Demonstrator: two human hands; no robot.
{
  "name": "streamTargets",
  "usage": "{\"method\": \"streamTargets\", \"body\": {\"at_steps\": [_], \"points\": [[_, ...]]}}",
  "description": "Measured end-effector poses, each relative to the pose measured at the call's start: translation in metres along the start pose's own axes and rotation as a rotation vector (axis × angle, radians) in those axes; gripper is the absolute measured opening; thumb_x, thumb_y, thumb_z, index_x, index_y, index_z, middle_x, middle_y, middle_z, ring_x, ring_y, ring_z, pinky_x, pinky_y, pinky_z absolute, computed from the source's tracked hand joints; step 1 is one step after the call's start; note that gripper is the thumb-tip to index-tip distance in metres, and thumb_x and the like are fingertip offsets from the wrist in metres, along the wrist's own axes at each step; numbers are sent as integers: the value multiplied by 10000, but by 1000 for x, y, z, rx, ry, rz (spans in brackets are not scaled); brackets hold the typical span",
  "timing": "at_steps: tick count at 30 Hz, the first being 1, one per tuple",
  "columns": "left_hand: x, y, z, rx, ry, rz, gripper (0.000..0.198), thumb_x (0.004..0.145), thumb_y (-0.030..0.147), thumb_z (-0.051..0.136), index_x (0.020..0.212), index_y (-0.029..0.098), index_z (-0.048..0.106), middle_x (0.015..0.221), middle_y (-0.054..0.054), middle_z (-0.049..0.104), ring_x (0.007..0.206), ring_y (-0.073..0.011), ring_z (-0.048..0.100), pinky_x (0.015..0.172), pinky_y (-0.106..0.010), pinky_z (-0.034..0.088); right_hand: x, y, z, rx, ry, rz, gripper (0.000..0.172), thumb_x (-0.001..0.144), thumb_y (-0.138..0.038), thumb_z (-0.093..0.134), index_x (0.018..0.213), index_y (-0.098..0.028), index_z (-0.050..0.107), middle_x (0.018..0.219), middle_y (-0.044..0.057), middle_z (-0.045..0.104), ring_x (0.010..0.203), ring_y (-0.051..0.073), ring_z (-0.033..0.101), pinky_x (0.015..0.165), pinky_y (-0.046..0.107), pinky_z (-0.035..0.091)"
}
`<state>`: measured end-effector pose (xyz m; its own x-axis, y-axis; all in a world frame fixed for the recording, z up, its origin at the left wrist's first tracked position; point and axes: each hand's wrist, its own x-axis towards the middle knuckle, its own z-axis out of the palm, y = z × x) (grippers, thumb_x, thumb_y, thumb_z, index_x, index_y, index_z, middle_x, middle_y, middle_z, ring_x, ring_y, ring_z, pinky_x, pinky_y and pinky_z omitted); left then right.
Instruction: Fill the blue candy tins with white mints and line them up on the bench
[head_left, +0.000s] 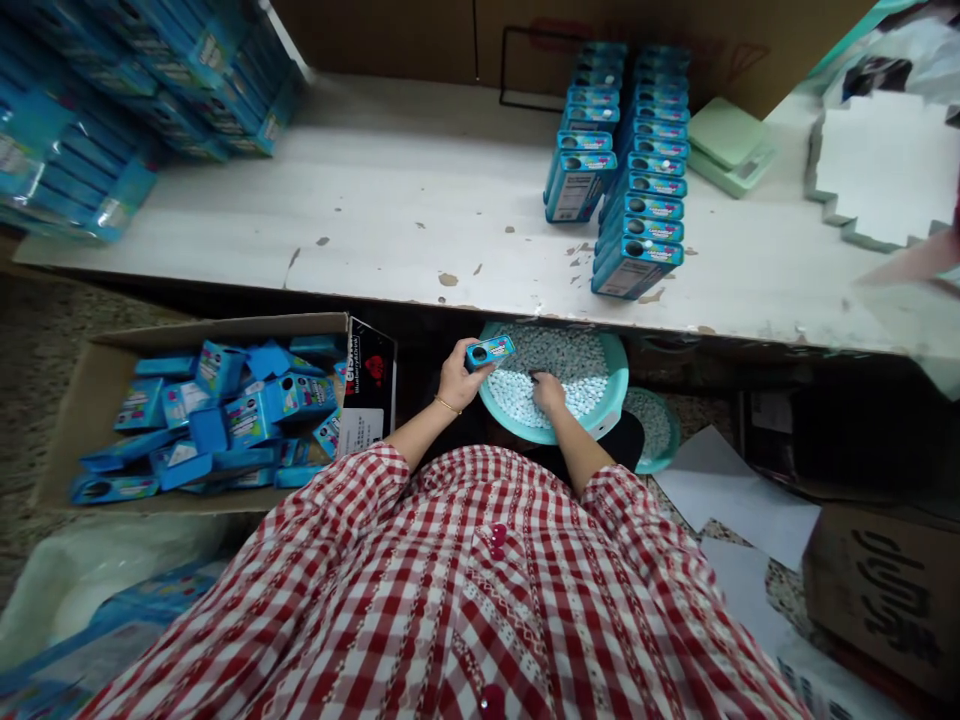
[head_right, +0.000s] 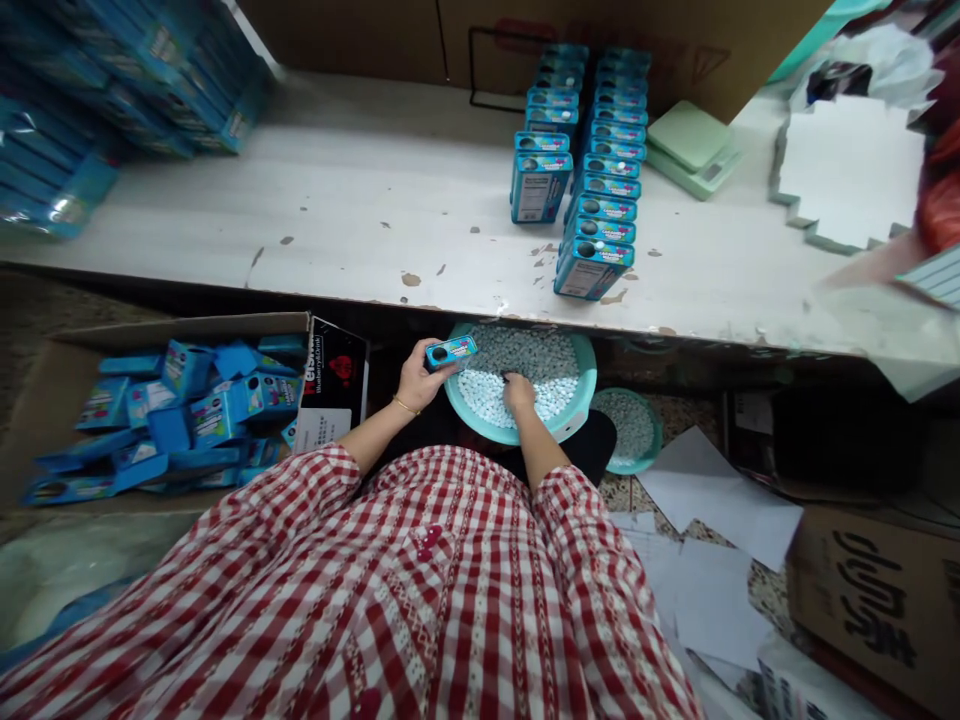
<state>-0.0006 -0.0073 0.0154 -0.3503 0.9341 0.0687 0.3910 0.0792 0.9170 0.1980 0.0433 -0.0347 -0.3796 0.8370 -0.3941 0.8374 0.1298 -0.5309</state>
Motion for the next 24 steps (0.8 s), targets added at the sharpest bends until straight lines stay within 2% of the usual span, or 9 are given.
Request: {"method": "streamTargets", "body": {"at_steps": [2, 5, 9, 12, 14, 18, 21, 24], "points": [[1, -1, -3, -13, 20, -6, 399, 650, 271, 735, 990, 188, 543, 846, 9, 614, 762, -143, 576, 754, -267, 474, 4, 4, -1, 80, 19, 42, 344, 775, -79, 407, 959, -137, 691, 863, 87, 697, 835, 179, 614, 745, 244, 467], [5, -3, -5, -18, 43, -4, 399, 647, 260, 734, 988, 185, 540, 849, 7, 610, 765, -143, 576, 752, -266, 473, -2, 19, -19, 148, 8, 54, 337, 739, -87, 402, 914, -127, 688, 787, 48, 679, 725, 141, 598, 672, 218, 468], [11, -4, 3, 13, 9, 17, 391, 659, 225, 720, 1005, 185, 543, 895, -8, 619, 799, -156, 585, 773, -282, 477, -23, 31, -60, 376, 26, 50, 334, 726, -165, 427, 922, -126, 694, 625, 5, 613, 525, 116, 513, 524, 211, 426], [12, -1, 16, 65, -64, 47, 367, 669, 183, 692, 1009, 195, 555, 946, -23, 628, 865, -182, 593, 816, -311, 476, -39, 22, -96, 425, 30, -10, 336, 742, -196, 450, 947, -142, 711, 649, 18, 629, 541, 125, 526, 524, 217, 416], [11, 1, 26, 105, -116, 70, 364, 659, 142, 677, 1002, 199, 568, 976, -35, 632, 916, -206, 593, 852, -336, 470, -48, 6, -118, 278, 16, -53, 342, 773, -188, 443, 970, -169, 723, 714, 39, 668, 620, 147, 576, 576, 228, 432], [8, 4, 42, 182, -194, 111, 386, 648, 104, 665, 1013, 198, 585, 1035, -62, 634, 991, -246, 583, 905, -381, 453, -61, -42, -149, -240, -15, -42, 365, 800, -136, 450, 994, -259, 733, 889, 67, 718, 859, 209, 636, 735, 268, 444], [6, 5, 47, 218, -227, 145, 379, 662, 110, 660, 1024, 198, 589, 1054, -69, 637, 1007, -253, 578, 913, -384, 446, -67, -77, -157, -537, -78, 9, 379, 821, -117, 441, 1043, -256, 715, 972, 107, 703, 923, 236, 639, 779, 301, 445], [4, 5, 47, 240, -240, 152, 362, 677, 121, 652, 1027, 194, 592, 1057, -72, 639, 997, -253, 579, 897, -375, 447, -71, -101, -158, -671, -125, 7, 380, 856, -112, 400, 1098, -193, 682, 1010, 157, 681, 932, 252, 642, 791, 328, 452]]}}
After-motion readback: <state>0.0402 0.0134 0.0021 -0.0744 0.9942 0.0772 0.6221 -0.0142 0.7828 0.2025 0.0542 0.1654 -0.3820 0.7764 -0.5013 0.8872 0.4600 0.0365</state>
